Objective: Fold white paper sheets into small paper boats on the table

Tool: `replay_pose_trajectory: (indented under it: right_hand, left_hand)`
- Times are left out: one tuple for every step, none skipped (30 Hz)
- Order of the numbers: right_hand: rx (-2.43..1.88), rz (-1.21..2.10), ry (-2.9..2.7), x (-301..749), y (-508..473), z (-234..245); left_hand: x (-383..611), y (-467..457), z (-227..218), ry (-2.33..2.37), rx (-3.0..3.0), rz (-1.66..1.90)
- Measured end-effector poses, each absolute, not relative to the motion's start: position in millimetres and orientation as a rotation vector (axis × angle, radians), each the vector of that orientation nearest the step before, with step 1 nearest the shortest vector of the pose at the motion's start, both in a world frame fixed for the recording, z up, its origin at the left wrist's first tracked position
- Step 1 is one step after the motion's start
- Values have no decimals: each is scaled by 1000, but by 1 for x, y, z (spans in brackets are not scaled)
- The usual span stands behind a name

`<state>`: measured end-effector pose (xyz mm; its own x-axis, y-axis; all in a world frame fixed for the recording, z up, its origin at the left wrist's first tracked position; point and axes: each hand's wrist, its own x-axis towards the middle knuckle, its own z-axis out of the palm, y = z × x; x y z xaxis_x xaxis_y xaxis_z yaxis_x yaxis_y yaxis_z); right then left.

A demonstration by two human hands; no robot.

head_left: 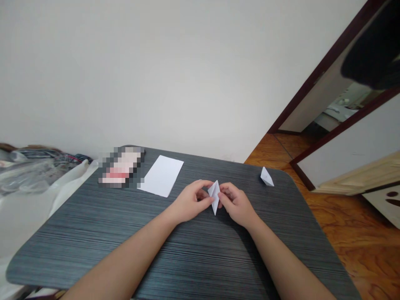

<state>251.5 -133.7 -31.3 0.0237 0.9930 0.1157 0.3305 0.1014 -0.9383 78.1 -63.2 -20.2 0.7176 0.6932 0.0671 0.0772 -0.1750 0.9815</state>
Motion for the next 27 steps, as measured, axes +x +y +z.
replay_pose_trajectory:
  right_hand:
    - [-1415,859,-1489,252,-134,-31]
    - [-1444,806,-1512,252,-134,-30]
    - [-1467,764,-1536,252,-134,-29]
    - [-1484,733,-1564,251,-134,-28]
    - [-1494,712,-1593,251,-135,-27]
    - [-1498,699,-1622,250,-135,-26]
    - [-1502,694,-1649,249,-135,-26]
    - [-1505,692,-1669,249,-135,-26]
    - [-1508,694,-1676,249,-135,-26]
    - [-1508,705,-1669,249,-135,-26]
    - [-1505,723,-1649,249,-135,-27]
    - [-1501,746,-1623,250,-134,-28]
    - [-1492,767,-1595,251,-134,-29]
    - [-1479,791,-1572,252,-134,-30]
    - [-1463,812,-1555,253,-133,-31]
    - [-1448,828,-1540,254,-133,-32]
    - [-1433,838,-1527,254,-133,-34]
    - [-1420,847,-1518,255,-133,-34]
    - [-1410,851,-1512,255,-133,-35]
    - [-1402,851,-1511,256,-133,-36]
    - [-1396,845,-1514,256,-133,-36]
    - [-1389,835,-1519,256,-133,-36]
    - [-1381,820,-1526,257,-133,-37]
    - [-1373,801,-1533,257,-133,-36]
    - [-1366,778,-1542,257,-133,-36]
    - [-1360,756,-1553,258,-133,-36]
    - [-1354,734,-1566,258,-133,-35]
  left_hand:
    - [78,-63,-20,627,1669,617]
    - [78,-63,-20,629,1661,616]
    - [78,-63,-20,631,1656,614]
    - [79,-63,-20,631,1653,613]
    - [79,-63,-20,630,1653,615]
    - [79,-63,-21,624,1654,616]
    - [80,-63,-21,616,1655,618]
    - [80,-63,-21,608,1655,621]
    - [80,-63,-21,603,1653,623]
    - [80,-63,-22,597,1646,621]
    - [80,-63,-22,590,1633,618]
    - [79,-63,-22,577,1612,614]
    - [79,-63,-22,559,1584,610]
    - [79,-62,-22,535,1550,605]
    - [78,-62,-22,510,1515,602]
    - [78,-61,-22,489,1481,602]
    - [78,-61,-22,474,1452,610]
    - [78,-60,-22,466,1429,622]
    - [78,-59,-21,464,1413,637]
    - [78,-58,-21,467,1402,653]
    - [79,-58,-21,473,1395,672]
    - [79,-57,-21,482,1387,691]
    - [79,-57,-21,493,1375,709]
    - [79,-56,-21,502,1354,719]
    - [79,-56,-21,508,1325,723]
    - [79,-56,-21,509,1289,716]
    - [79,-56,-22,507,1250,696]
